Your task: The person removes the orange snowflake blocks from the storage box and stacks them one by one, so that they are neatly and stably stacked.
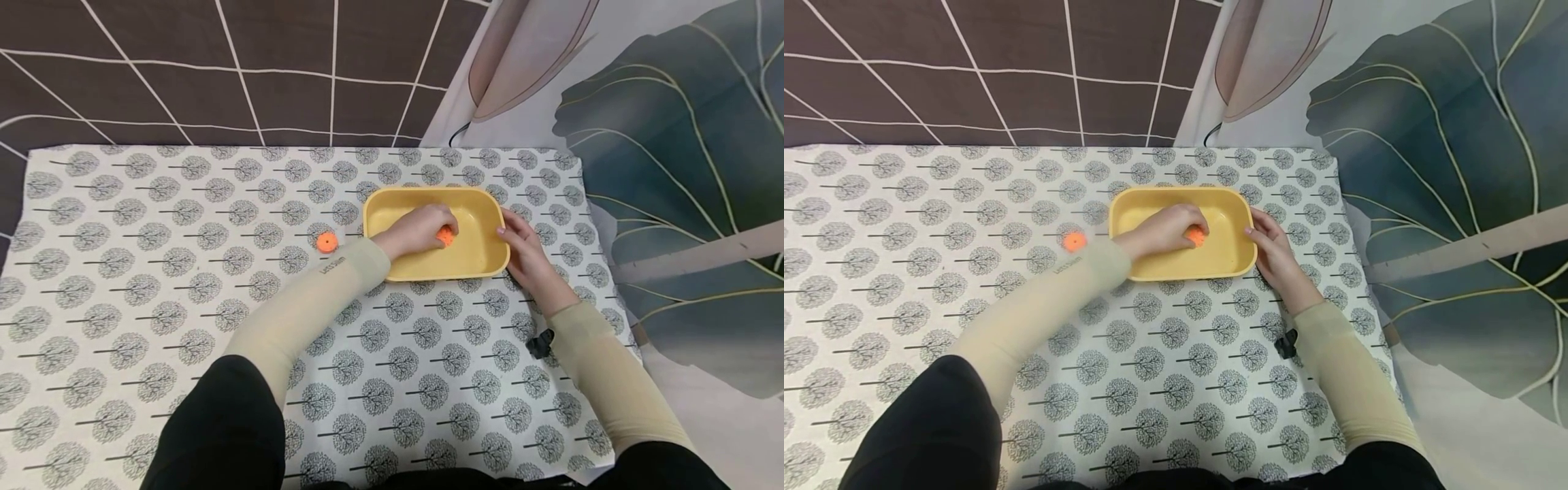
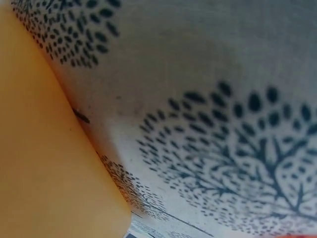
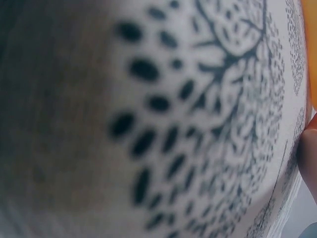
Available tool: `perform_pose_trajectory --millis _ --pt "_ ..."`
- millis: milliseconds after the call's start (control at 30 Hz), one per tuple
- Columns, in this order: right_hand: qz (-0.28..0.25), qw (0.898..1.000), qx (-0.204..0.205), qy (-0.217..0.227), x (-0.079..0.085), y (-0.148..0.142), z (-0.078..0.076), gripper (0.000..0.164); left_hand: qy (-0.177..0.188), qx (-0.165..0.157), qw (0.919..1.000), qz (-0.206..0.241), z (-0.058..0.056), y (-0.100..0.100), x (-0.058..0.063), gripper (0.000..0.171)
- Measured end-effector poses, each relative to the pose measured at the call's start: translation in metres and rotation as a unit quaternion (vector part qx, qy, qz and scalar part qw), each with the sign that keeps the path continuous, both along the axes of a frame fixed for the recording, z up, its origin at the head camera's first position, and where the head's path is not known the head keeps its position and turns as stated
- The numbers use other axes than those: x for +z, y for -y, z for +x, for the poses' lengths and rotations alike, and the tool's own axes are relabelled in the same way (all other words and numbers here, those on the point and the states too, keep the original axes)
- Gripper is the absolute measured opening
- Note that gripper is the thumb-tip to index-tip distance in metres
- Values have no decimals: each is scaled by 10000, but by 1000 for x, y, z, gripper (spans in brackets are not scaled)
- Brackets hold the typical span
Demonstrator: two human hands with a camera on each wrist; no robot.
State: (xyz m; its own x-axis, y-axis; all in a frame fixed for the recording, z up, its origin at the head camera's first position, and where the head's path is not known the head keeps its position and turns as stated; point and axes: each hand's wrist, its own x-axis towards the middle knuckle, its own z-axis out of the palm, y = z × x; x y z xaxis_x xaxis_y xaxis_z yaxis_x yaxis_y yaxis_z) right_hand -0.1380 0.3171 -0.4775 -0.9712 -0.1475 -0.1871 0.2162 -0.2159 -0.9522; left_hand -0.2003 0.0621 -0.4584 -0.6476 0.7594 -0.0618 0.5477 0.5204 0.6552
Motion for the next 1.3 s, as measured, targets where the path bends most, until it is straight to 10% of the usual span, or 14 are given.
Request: perform_pose_trajectory --millis 800,1300 --pt "35 10000 50 -38 0 1 -2 39 -53 338 9979 550 -1 10 8 7" --pt "8 10000 17 52 1 -1 1 38 709 1123 9867 934 -2 53 40 13"
